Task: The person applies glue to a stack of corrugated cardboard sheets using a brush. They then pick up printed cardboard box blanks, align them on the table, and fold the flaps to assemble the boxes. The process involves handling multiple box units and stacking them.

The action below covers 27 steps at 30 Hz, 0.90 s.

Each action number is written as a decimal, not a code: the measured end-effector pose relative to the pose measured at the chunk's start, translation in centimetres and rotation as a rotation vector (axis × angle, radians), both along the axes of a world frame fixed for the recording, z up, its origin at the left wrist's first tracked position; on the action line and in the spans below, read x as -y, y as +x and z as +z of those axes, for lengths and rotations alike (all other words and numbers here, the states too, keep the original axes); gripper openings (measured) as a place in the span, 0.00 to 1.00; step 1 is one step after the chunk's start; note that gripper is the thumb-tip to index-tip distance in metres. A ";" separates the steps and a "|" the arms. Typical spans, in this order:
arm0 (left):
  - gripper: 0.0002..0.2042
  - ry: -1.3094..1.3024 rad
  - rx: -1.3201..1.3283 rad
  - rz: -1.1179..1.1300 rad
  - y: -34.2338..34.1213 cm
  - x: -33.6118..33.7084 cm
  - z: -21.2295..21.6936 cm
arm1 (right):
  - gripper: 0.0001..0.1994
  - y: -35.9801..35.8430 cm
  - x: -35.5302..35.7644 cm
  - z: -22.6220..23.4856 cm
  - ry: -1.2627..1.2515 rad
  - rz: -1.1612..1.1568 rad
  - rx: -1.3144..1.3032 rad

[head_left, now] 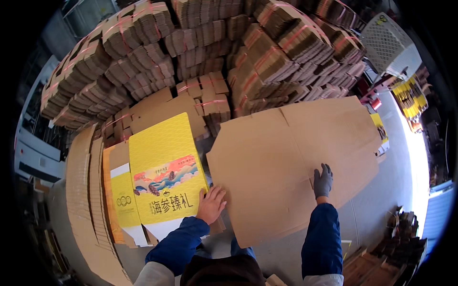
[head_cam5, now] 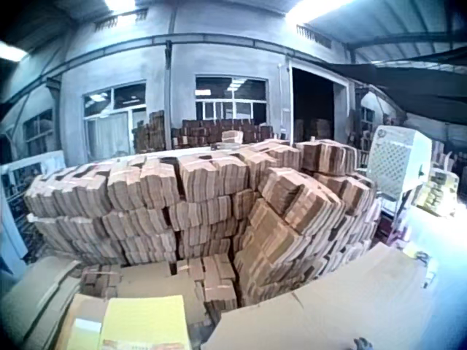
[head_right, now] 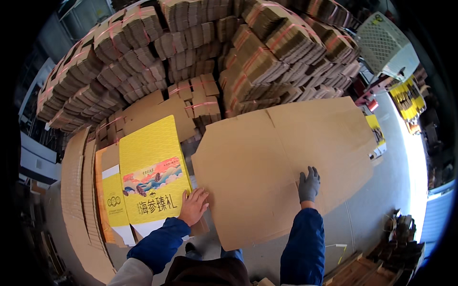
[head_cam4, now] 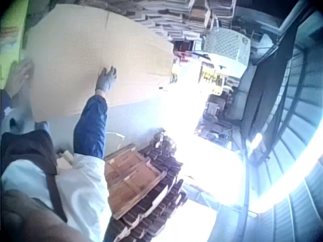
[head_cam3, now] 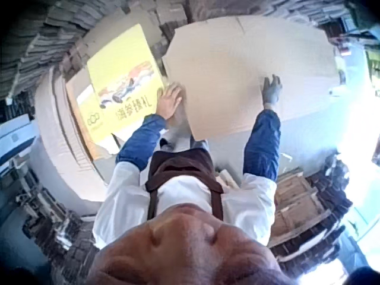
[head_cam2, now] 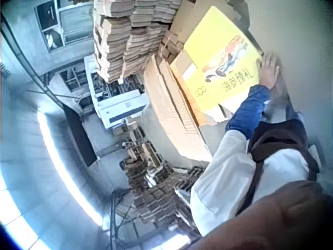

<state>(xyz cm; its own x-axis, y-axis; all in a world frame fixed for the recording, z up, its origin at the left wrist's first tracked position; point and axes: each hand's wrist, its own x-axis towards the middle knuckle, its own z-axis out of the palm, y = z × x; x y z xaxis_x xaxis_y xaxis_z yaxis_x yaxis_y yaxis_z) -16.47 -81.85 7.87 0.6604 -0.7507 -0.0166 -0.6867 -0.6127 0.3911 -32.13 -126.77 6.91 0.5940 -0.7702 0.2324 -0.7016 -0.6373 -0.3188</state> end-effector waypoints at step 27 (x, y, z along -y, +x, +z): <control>0.30 0.263 0.016 0.638 15.1 -21.9 -5.1 | 0.23 57.3 -24.8 -11.6 0.595 0.534 -0.007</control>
<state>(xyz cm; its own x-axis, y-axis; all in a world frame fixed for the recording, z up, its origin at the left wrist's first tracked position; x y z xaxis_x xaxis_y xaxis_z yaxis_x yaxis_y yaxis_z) -1.39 -59.94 2.78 0.9734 -0.1875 -0.1320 -0.1646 -0.9721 0.1668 25.13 -101.97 -4.73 0.9173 -0.3752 -0.1334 -0.3533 -0.6123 -0.7073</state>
